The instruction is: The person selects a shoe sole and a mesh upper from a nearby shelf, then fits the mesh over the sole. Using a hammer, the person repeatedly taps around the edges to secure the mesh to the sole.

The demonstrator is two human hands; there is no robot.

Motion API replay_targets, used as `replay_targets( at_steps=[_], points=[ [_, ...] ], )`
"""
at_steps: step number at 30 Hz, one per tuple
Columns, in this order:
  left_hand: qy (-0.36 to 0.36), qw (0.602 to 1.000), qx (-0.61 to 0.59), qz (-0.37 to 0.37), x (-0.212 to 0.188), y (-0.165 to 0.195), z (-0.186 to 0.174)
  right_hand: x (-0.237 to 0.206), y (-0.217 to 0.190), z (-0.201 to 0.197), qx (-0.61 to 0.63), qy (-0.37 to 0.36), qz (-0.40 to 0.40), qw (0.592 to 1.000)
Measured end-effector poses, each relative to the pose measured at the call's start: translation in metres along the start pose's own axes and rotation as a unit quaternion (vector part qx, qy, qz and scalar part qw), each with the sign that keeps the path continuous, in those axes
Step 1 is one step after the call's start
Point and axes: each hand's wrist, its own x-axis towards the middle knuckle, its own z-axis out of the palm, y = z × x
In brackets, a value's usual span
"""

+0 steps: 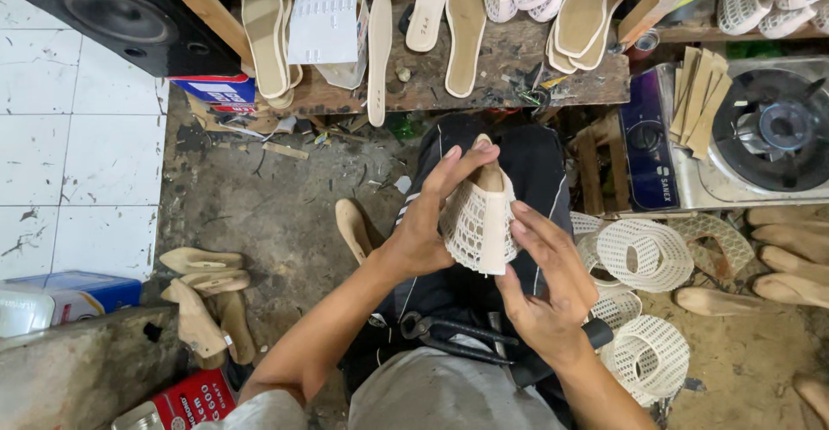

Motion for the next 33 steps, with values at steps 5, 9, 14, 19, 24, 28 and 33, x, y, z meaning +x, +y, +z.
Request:
replay_targets(
  at_steps=[5, 9, 14, 19, 24, 28, 33],
  points=[
    [-0.005, 0.999, -0.039, 0.006, -0.005, 0.002, 0.0, 0.0, -0.005, -0.003, 0.004, -0.025, -0.013, 1.0],
    [-0.012, 1.0, -0.001, 0.01, 0.005, 0.011, -0.003, 0.012, -0.007, -0.015, 0.06, -0.046, 0.001, 0.997],
    [-0.056, 0.998, 0.008, -0.007, 0.017, 0.014, 0.008, 0.015, 0.021, -0.041, 0.225, -0.069, 0.177, 0.956],
    [-0.094, 0.994, -0.047, 0.007, 0.025, 0.01, 0.02, 0.013, 0.067, -0.039, 0.277, -0.04, 0.219, 0.935],
    [-0.1, 0.994, -0.033, 0.034, 0.038, 0.006, 0.004, 0.046, 0.101, -0.015, 0.49, -0.169, 0.148, 0.842],
    [-0.117, 0.99, -0.073, 0.0, 0.035, 0.002, -0.004, 0.061, 0.117, -0.007, 0.528, -0.211, 0.13, 0.812],
    [-0.111, 0.992, -0.048, 0.035, 0.025, -0.008, 0.0, 0.055, 0.128, -0.011, 0.504, -0.23, 0.16, 0.817]
  ],
)
